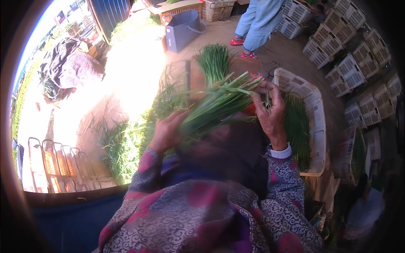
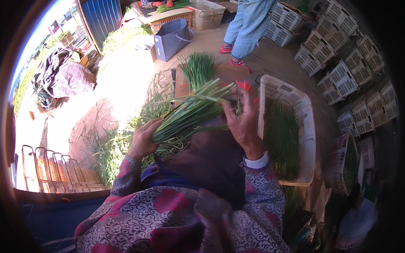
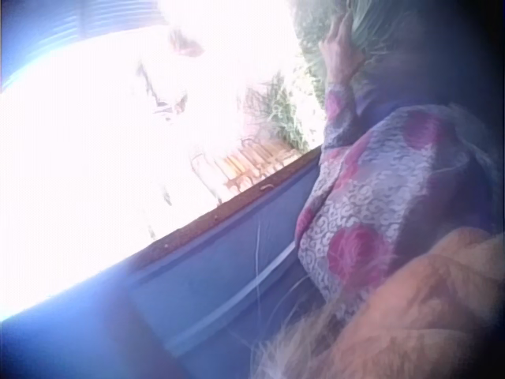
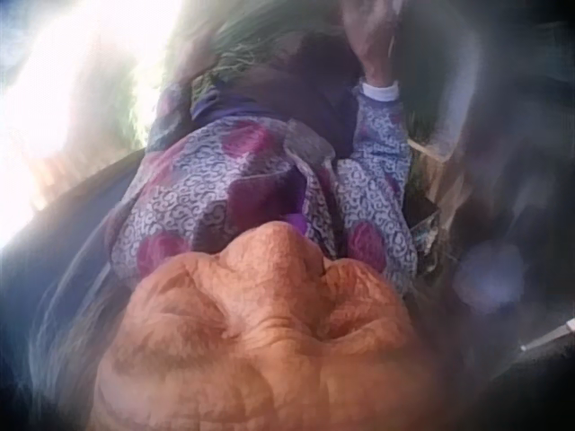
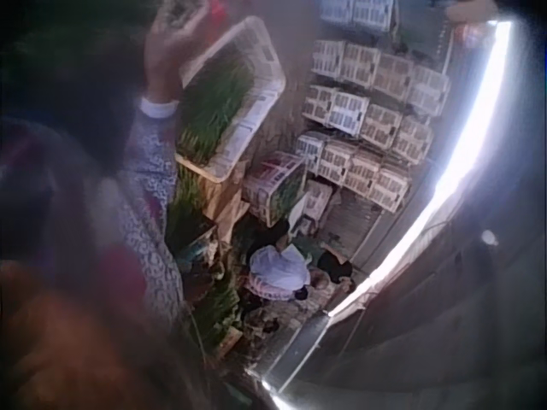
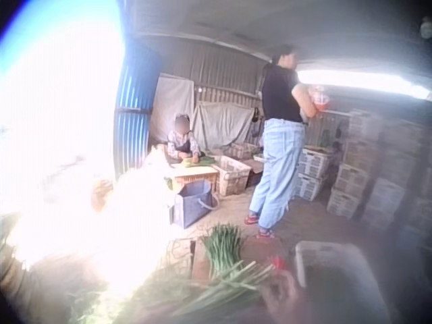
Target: The person gathers bunches of green vegetables by hand, trims the roots using a knife, and places the finished bundles into a plastic crate.
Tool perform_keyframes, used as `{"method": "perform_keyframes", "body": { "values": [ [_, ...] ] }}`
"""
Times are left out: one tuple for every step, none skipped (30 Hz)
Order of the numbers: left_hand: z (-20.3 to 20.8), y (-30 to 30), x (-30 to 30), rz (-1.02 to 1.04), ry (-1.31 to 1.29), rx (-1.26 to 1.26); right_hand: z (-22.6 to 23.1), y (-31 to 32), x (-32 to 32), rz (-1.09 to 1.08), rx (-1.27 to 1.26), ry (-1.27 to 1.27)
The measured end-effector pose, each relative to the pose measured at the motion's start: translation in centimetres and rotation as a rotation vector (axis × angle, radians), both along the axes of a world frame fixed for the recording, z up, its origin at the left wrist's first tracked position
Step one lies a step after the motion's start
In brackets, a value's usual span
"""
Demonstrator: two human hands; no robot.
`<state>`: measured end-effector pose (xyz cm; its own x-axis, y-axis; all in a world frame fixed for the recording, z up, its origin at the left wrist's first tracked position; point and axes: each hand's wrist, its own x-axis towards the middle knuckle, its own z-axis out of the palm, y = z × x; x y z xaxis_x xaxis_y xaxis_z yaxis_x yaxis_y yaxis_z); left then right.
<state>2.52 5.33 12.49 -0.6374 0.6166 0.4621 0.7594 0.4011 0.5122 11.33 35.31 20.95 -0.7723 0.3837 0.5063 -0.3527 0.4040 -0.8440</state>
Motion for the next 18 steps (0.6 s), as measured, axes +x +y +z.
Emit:
{"method": "perform_keyframes", "body": {
  "values": [
    [0.0, 0.5, 0.1, -0.041, 0.026, 0.001, 0.1, 0.5, 1.1, -0.051, 0.132, -0.024],
    [0.0, 1.2, 0.3, -0.082, 0.076, 0.010, 0.1, 1.2, 2.2, -0.103, 0.263, -0.051],
    [0.1, 1.6, 0.7, -0.114, 0.078, -0.017, -0.1, 1.7, 3.6, -0.154, 0.384, -0.089],
    [0.3, 2.1, 1.1, -0.146, 0.081, -0.043, -0.3, 2.7, 4.7, -0.127, 0.391, -0.201],
    [0.5, 2.6, 1.6, -0.177, 0.084, -0.069, -0.2, 3.4, 5.9, -0.130, 0.459, -0.254],
    [0.7, 3.0, 2.2, -0.220, 0.102, -0.072, -0.3, 3.8, 7.2, -0.125, 0.519, -0.310],
    [1.0, 3.5, 3.0, -0.261, 0.117, -0.073, -0.5, 4.1, 8.6, -0.116, 0.580, -0.370],
    [1.0, 3.8, 3.6, -0.301, 0.131, -0.073, -0.7, 4.4, 9.8, -0.043, 0.543, -0.405],
    [1.0, 4.2, 4.0, -0.351, 0.138, -0.092, -0.9, 4.6, 11.0, 0.029, 0.508, -0.437],
    [0.9, 4.5, 4.2, -0.399, 0.144, -0.110, -1.2, 4.8, 12.1, 0.104, 0.470, -0.466],
    [0.8, 4.5, 4.7, -0.446, 0.150, -0.130, -2.3, 4.7, 13.3, 0.066, 0.466, -0.398],
    [1.0, 4.7, 5.1, -0.447, 0.131, -0.162, -4.0, 4.6, 14.6, 0.021, 0.465, -0.328],
    [1.4, 4.8, 5.4, -0.445, 0.112, -0.193, -5.5, 4.4, 15.7, -0.021, 0.466, -0.257],
    [1.6, 4.9, 5.7, -0.446, 0.095, -0.224, -6.5, 4.2, 16.9, -0.081, 0.224, -0.314],
    [1.3, 5.3, 5.9, -0.453, 0.136, -0.248, -7.2, 4.2, 18.3, -0.147, -0.017, -0.363],
    [0.9, 5.7, 5.8, -0.468, 0.178, -0.271, -8.0, 4.2, 19.5, -0.219, -0.262, -0.403],
    [0.7, 6.1, 5.7, -0.492, 0.223, -0.291, -9.2, 4.8, 20.1, -0.250, -0.466, -0.278],
    [0.8, 6.7, 6.1, -0.482, 0.207, -0.288, -10.2, 6.5, 21.2, -0.316, -0.658, -0.133]
  ]
}}
